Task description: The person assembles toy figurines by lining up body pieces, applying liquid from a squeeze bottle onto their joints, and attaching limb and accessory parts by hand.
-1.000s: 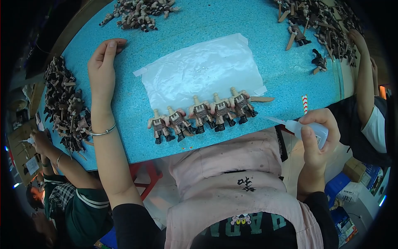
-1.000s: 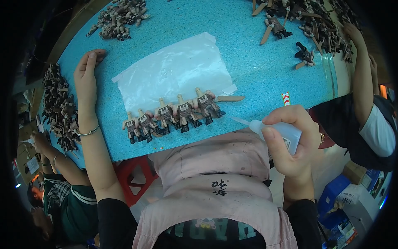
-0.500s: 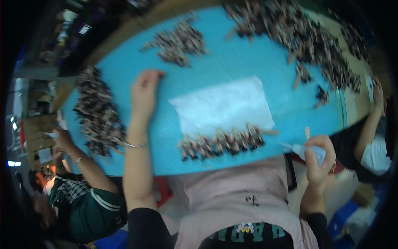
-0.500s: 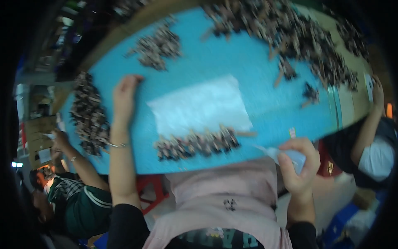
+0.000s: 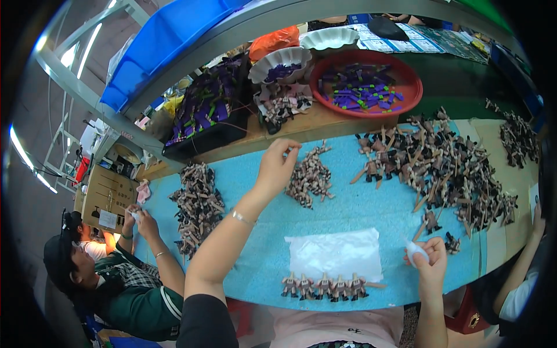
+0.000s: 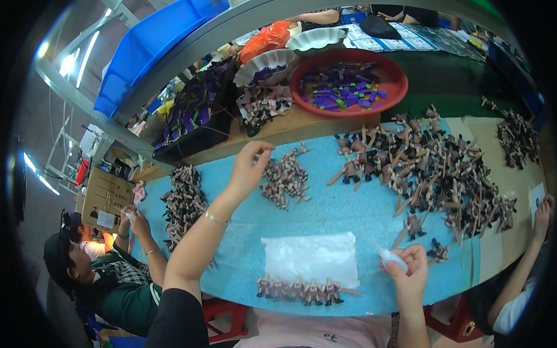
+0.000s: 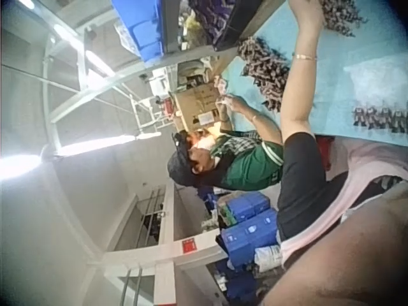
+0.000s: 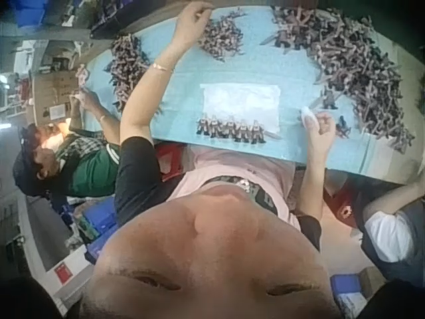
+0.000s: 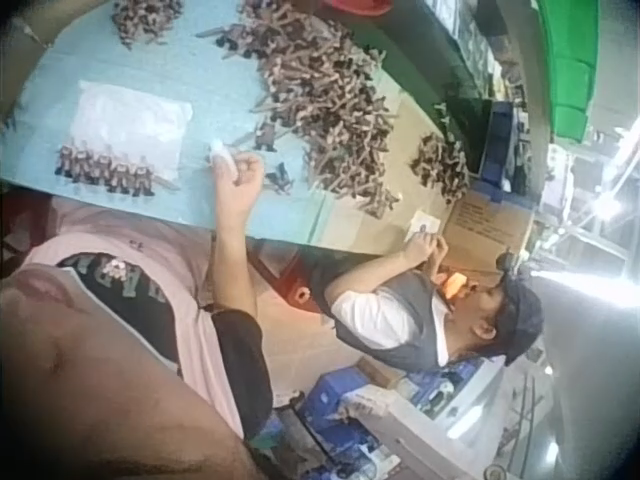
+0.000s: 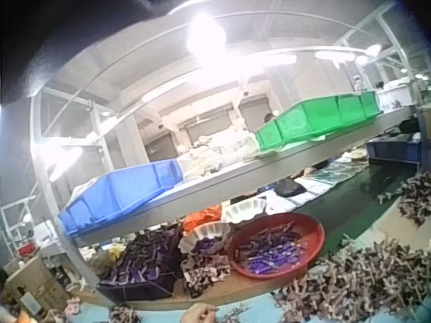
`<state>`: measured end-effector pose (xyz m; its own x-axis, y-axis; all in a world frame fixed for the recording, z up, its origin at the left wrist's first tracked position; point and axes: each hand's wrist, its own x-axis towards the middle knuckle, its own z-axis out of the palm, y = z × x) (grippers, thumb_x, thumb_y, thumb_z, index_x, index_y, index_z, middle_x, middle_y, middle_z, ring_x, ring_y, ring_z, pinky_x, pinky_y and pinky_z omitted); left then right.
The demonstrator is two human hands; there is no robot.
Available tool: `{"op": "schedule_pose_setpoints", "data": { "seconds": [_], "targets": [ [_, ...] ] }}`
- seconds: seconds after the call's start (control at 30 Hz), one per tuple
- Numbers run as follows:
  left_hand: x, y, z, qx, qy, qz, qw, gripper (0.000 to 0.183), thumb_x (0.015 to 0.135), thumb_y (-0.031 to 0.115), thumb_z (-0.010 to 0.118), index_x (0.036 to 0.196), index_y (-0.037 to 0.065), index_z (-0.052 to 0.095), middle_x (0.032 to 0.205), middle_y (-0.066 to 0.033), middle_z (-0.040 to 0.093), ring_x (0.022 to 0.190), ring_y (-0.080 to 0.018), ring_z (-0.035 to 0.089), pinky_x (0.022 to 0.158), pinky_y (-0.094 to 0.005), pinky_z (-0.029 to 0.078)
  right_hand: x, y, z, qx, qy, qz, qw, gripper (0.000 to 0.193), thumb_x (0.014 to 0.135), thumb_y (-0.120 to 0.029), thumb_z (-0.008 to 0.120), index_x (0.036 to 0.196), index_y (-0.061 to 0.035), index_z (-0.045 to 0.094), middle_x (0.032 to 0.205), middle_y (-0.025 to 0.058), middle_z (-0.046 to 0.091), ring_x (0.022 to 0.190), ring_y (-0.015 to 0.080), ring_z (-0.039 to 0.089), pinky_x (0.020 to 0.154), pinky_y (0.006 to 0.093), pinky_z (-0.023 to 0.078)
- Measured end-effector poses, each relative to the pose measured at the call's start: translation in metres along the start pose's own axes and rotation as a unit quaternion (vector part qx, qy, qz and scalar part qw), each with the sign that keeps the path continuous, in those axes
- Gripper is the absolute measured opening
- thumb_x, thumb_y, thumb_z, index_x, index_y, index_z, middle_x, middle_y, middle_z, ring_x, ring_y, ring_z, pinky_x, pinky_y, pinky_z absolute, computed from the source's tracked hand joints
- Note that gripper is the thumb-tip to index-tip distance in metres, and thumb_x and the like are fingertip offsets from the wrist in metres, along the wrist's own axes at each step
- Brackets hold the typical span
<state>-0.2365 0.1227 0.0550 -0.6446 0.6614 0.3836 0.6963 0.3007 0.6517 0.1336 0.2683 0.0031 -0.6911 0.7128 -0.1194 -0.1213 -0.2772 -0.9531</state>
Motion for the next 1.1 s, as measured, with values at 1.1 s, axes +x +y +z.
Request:
{"op": "schedule_pose_setpoints", "data": {
  "seconds": [1.1],
  "targets": [
    [0.188,-0.054,0.034,0.416,0.067,0.055,0.905,0.021,0.082,0.028,0.058,0.093,0.013,0.068,0.103,-0.0149,0.065,0.098,-0.0312,0.062,0.084,-0.0438,0.048,0.149,-0.045,0.118,-0.203,-0.286,0.062,0.935,0.035,0.100,-0.029,0.046,0.117,-0.0015,0.058,0.062,0.0048,0.058,0.050,0.0135,0.057,0.049,0.0260,0.044]
  ]
}}
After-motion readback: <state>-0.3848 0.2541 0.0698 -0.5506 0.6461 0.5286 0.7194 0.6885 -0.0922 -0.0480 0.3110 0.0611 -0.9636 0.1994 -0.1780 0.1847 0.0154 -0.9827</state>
